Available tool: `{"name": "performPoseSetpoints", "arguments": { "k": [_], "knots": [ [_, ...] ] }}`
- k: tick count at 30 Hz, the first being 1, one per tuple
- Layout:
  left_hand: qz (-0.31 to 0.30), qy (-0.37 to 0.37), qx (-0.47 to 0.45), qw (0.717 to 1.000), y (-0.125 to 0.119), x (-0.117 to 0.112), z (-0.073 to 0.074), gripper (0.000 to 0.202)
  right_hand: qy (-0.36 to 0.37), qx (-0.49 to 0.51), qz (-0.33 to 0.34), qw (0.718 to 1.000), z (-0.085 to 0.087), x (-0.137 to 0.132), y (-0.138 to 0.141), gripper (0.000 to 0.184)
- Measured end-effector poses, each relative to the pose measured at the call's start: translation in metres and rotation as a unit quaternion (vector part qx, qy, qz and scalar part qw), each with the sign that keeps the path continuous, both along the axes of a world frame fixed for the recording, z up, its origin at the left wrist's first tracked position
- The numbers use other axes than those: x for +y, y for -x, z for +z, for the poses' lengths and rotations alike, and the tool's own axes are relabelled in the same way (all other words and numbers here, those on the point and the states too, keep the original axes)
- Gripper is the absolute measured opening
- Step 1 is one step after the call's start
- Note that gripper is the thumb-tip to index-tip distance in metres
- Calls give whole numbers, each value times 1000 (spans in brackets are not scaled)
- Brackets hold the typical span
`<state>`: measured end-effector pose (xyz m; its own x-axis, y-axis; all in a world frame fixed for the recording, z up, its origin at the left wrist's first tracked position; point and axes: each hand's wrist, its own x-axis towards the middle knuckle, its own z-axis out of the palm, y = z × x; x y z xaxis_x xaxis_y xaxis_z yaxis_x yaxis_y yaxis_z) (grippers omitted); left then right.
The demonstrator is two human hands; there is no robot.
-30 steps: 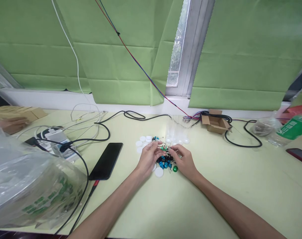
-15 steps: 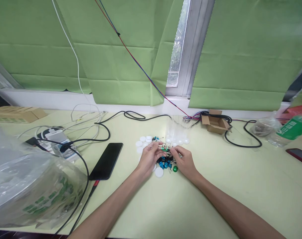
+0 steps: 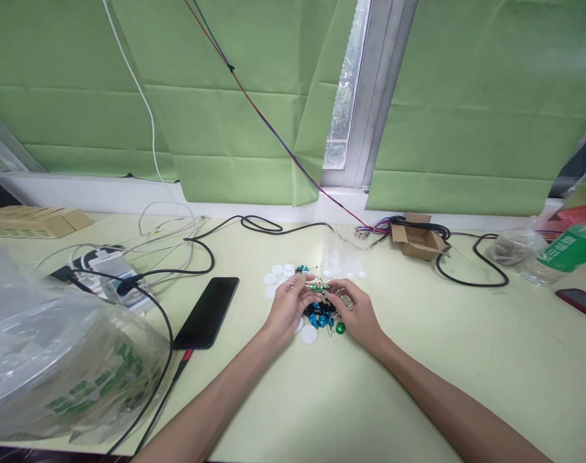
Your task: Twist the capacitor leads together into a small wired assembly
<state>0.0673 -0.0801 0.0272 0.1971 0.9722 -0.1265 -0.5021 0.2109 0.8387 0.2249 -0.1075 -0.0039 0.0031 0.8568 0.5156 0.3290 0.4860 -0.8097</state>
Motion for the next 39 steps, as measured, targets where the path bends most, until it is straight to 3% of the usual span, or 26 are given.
{"name": "performPoseSetpoints", "arguments": {
  "k": [12, 33, 39],
  "knots": [
    [-11, -2, -1, 1000, -1, -2, 4, 22, 6, -2, -10, 1000, 1, -1, 0, 13],
    [-28, -3, 10, 1000, -1, -2, 3, 20, 12, -35, -41, 998, -1, 1, 0, 34],
    [-11, 0, 5, 1000, -1, -1, 2, 18, 19, -2, -24, 1000, 1, -1, 0, 18]
  ]
}}
